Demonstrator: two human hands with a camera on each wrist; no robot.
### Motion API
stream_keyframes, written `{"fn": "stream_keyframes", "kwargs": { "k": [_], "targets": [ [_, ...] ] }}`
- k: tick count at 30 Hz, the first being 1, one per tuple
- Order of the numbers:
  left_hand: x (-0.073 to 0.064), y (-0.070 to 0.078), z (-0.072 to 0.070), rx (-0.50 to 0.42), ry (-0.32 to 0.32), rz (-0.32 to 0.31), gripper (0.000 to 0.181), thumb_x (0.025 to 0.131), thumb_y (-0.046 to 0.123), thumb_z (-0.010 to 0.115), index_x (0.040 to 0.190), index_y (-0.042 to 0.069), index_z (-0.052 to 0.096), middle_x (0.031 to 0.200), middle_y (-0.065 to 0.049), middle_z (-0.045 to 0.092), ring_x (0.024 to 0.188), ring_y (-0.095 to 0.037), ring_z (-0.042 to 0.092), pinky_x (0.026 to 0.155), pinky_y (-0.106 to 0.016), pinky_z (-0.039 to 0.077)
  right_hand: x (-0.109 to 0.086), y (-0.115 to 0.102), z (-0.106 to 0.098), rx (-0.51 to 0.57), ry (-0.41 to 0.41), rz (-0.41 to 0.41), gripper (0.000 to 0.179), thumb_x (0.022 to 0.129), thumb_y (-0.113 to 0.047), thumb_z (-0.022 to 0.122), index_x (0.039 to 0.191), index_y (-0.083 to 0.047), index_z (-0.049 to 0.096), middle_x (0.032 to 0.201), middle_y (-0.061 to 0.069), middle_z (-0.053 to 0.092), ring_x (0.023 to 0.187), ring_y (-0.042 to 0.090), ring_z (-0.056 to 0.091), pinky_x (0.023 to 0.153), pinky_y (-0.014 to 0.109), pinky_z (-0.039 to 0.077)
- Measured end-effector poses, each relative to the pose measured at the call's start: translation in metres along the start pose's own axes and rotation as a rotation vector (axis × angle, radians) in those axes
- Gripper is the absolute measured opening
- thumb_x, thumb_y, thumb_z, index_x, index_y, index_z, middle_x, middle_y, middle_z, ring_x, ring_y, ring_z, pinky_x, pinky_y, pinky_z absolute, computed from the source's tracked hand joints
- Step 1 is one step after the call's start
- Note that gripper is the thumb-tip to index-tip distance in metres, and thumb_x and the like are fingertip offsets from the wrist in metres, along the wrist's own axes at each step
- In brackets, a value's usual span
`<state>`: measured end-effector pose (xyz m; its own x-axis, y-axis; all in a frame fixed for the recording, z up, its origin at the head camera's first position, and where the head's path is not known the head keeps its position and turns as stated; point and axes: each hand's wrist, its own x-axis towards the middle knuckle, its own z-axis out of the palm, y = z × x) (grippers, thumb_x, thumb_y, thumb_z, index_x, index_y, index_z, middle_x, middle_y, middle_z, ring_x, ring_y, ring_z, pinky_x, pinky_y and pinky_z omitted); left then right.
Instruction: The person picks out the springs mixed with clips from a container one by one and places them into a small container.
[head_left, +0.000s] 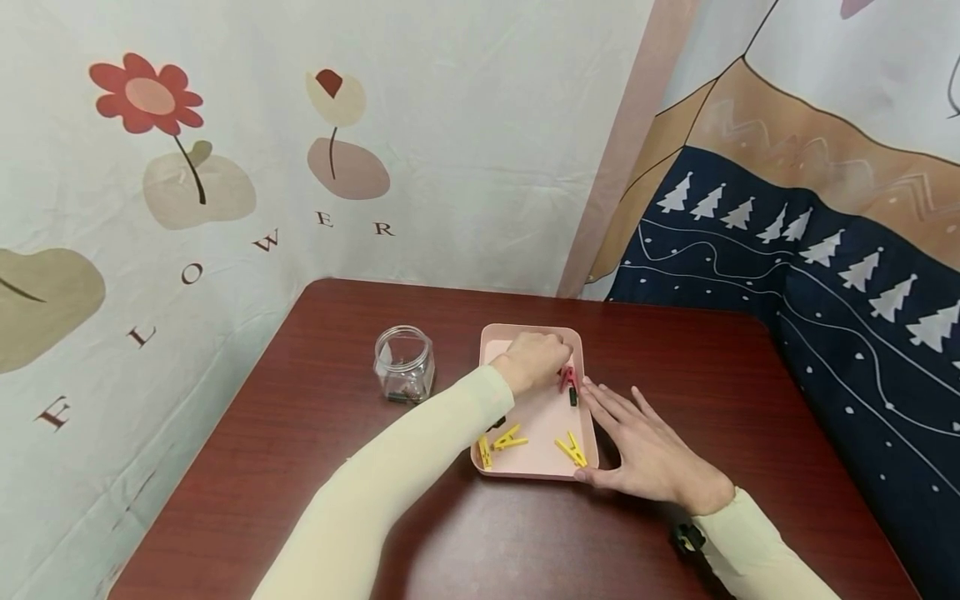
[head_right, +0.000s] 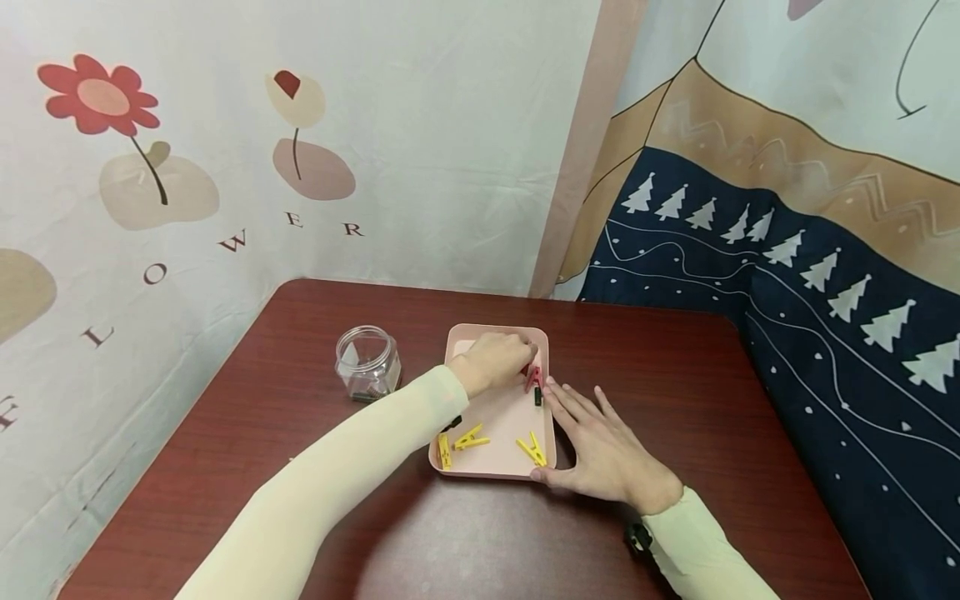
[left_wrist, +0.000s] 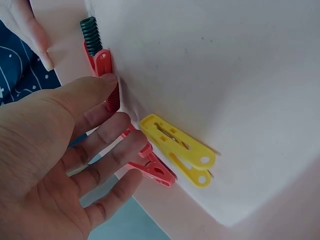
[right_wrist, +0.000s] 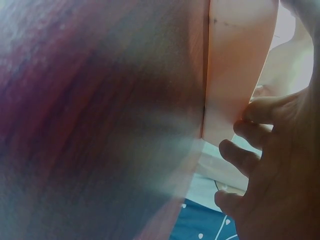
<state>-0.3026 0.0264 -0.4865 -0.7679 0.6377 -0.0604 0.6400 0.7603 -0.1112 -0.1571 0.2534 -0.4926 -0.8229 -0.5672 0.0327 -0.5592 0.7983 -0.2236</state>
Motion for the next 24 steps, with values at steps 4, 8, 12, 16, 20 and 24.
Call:
{"fn": "stream_keyframes", "kwargs": {
  "k": [4, 8, 12, 16, 20, 24],
  "targets": [
    [-0.009, 0.003, -0.013, -0.003, -0.020, -0.002, 0.024, 0.114, 0.034, 0.077, 0.134, 0.021, 0.082, 0.126, 0.001, 0.084, 0.111, -0.013, 0.082, 0.097, -0.040, 0.071, 0.000, -0.001, 0.000, 0.003, 0.002, 0.002, 0.123, 0.094, -0.089, 0.073, 0.185, -0.016, 0.033, 0.193, 0.005, 0.035, 0.176, 0.039, 0.041, 0.140, 0.081, 0.025],
    [-0.025, 0.007, -0.031, 0.012, -0.012, -0.010, 0.028, 0.118, 0.031, 0.071, 0.141, 0.018, 0.079, 0.135, 0.000, 0.081, 0.119, -0.013, 0.082, 0.110, -0.039, 0.068, -0.001, -0.001, 0.000, 0.008, 0.006, 0.005, 0.123, 0.094, -0.088, 0.074, 0.185, -0.016, 0.033, 0.193, 0.005, 0.035, 0.176, 0.038, 0.042, 0.140, 0.081, 0.025],
    [-0.034, 0.008, -0.040, 0.013, 0.010, -0.014, 0.028, 0.118, 0.028, 0.071, 0.143, 0.019, 0.079, 0.147, -0.002, 0.079, 0.132, -0.017, 0.079, 0.123, -0.046, 0.061, -0.001, 0.000, 0.000, 0.006, 0.006, 0.008, 0.123, 0.093, -0.088, 0.075, 0.185, -0.017, 0.033, 0.193, 0.005, 0.035, 0.176, 0.038, 0.042, 0.140, 0.081, 0.025],
    [-0.042, 0.007, -0.049, -0.005, 0.008, -0.020, 0.039, 0.116, 0.035, 0.074, 0.152, 0.018, 0.075, 0.162, -0.006, 0.072, 0.147, -0.024, 0.074, 0.131, -0.054, 0.055, 0.000, 0.000, -0.001, 0.006, 0.004, 0.013, 0.123, 0.093, -0.088, 0.074, 0.186, -0.018, 0.032, 0.193, 0.005, 0.035, 0.176, 0.038, 0.042, 0.140, 0.081, 0.025],
    [-0.048, 0.005, -0.053, 0.020, 0.034, -0.018, 0.050, 0.113, 0.045, 0.078, 0.155, 0.018, 0.073, 0.160, -0.005, 0.073, 0.144, -0.024, 0.074, 0.125, -0.048, 0.059, 0.000, -0.001, -0.001, 0.010, 0.013, 0.009, 0.123, 0.094, -0.087, 0.075, 0.185, -0.017, 0.032, 0.193, 0.005, 0.036, 0.175, 0.039, 0.043, 0.139, 0.082, 0.026],
    [-0.054, 0.002, -0.054, 0.039, 0.066, -0.014, 0.048, 0.112, 0.047, 0.079, 0.152, 0.020, 0.075, 0.152, -0.002, 0.076, 0.135, -0.020, 0.075, 0.114, -0.043, 0.063, 0.000, -0.002, 0.000, 0.018, 0.013, 0.008, 0.123, 0.094, -0.085, 0.077, 0.186, -0.018, 0.032, 0.193, 0.005, 0.036, 0.175, 0.039, 0.043, 0.139, 0.083, 0.027]
  ]
}}
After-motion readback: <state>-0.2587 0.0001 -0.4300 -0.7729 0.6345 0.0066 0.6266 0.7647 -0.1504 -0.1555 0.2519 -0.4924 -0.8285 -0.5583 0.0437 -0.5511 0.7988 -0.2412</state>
